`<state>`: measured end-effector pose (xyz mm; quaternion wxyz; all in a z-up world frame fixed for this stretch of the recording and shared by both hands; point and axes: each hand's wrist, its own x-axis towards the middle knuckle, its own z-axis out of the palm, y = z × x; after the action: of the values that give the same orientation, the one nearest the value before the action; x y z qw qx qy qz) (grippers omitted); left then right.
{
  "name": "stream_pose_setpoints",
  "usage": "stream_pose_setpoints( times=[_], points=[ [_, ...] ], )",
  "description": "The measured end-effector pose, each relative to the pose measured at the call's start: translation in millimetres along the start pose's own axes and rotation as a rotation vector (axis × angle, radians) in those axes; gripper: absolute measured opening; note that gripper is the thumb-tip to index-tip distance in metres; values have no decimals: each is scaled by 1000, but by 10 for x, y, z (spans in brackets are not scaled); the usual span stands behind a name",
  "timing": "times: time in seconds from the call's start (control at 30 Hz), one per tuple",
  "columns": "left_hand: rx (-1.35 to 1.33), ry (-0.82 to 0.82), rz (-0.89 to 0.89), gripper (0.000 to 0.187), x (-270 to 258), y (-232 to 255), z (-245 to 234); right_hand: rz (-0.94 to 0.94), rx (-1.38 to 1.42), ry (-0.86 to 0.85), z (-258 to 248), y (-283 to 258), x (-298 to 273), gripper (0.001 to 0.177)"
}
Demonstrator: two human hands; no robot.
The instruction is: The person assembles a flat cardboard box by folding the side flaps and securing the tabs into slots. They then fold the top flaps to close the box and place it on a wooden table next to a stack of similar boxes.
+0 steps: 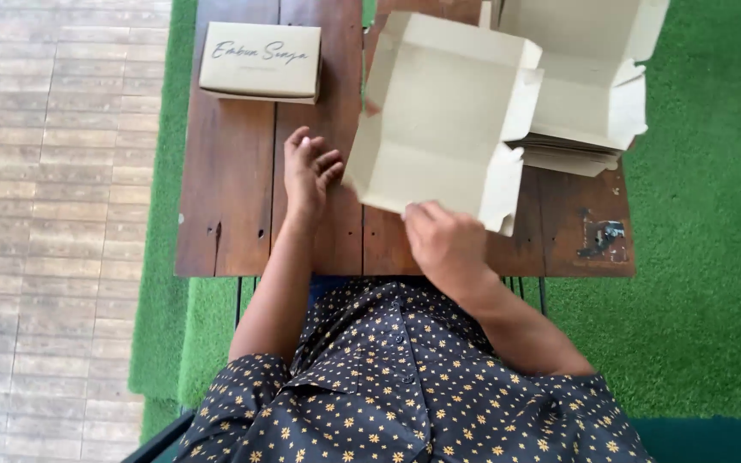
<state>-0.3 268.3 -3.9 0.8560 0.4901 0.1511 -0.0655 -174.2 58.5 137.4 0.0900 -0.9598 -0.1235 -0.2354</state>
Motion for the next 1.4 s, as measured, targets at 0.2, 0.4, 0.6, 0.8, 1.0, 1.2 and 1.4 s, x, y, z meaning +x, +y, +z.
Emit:
stream_pose_setpoints(
  times=[0.2,0.4,0.6,0.8,1.0,1.2,1.4],
  points=[
    [-105,5,57,56,600,133,25,-136,34,-177,211,-415,-37,22],
    [277,-80,165,60,262,345,87,191,566,-312,-297,-254,315,44],
    [708,-214,388,70,-212,328,-40,583,322,-93,126,824,139,43],
    [723,-335,303,78,-425,596,-120,682,505,-254,583,1142,175,65],
    [819,-219,334,50,307,423,-82,745,592,-383,899,1397,447,72],
    [745,-340,475,15,-108,666,87,821,682,-83,1153,1353,390,35],
    [468,-482,440,16,-218,746,137,394,781,161,1107,1323,330,17]
  ],
)
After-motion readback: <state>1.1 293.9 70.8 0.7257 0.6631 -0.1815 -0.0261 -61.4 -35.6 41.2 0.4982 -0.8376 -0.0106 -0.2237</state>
